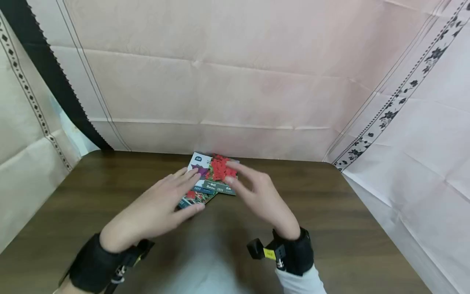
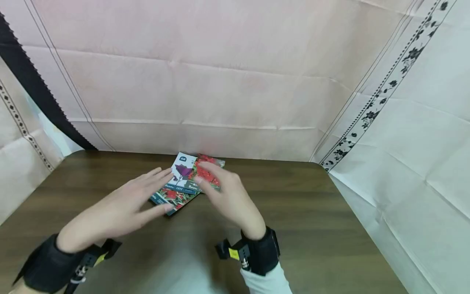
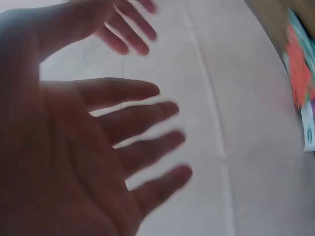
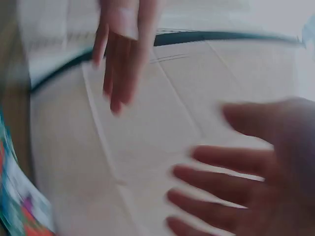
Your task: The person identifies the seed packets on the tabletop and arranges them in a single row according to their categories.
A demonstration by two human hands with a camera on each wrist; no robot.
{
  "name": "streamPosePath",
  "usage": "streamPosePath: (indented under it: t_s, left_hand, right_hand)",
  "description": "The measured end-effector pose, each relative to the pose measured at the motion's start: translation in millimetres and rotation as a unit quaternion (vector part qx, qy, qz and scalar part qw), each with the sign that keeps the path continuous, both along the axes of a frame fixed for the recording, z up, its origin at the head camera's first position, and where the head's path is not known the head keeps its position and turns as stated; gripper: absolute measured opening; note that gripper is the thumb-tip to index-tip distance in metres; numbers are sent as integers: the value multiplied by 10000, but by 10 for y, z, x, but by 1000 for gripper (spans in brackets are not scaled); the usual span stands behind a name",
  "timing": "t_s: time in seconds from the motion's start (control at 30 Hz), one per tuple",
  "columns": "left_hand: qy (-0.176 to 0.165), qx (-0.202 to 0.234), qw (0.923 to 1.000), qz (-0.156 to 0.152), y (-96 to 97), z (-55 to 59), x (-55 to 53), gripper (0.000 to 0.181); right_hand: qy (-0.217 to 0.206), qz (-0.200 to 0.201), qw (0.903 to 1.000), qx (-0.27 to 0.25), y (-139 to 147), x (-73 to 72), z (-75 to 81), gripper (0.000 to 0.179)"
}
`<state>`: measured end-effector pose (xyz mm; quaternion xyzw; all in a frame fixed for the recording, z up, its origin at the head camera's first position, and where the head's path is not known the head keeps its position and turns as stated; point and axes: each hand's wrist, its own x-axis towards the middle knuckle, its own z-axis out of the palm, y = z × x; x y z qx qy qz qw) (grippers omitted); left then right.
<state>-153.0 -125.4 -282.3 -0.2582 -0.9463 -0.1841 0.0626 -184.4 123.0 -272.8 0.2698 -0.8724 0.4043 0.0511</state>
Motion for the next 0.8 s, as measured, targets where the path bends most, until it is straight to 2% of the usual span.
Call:
streamPosePath:
  t_s: [0.07,0.13,0.2,0.27,0.4,0.47,0.57,0.7,0.77,0.8]
  left_hand:
    - [-379,730,9966,13,-59,6,-166,80]
    - [-531,1514,9870,33,-100,-31,-358,74]
    - [-650,2211,9730,133,-113,-92,-542,70]
    - [-696,2827,9564,233,-111,-162,-711,68]
    - [-1019,3653,9240,500,-86,-298,-932,70]
    - [-1254,3962,9076,603,-74,-382,-1012,72]
    - [-1750,4371,8790,751,-40,-563,-1105,71]
    - [-2270,4678,8497,878,61,-835,-1185,64]
    - [-2457,4773,8391,882,121,-951,-1208,62]
    - [-2526,4790,8361,873,150,-1000,-1211,61]
  right_hand:
    - [-159,20,9931,-1158,-13,-195,-51,44]
    - [-440,-107,9754,-2158,-11,-385,-126,40]
    - [-671,-284,9559,-2844,1,-548,-226,42]
    - [-943,-537,9377,-3300,6,-670,-317,43]
    - [-1356,-937,9074,-3865,-12,-833,-511,45]
    - [-1543,-1019,8968,-4020,-27,-906,-603,45]
    - [-1988,-1120,8813,-4138,-47,-988,-755,44]
    - [-2429,-1293,8746,-3992,-46,-1031,-958,43]
    - [-2578,-1358,8714,-3947,-39,-1035,-1042,44]
    - [-2645,-1386,8694,-3935,-35,-1033,-1077,45]
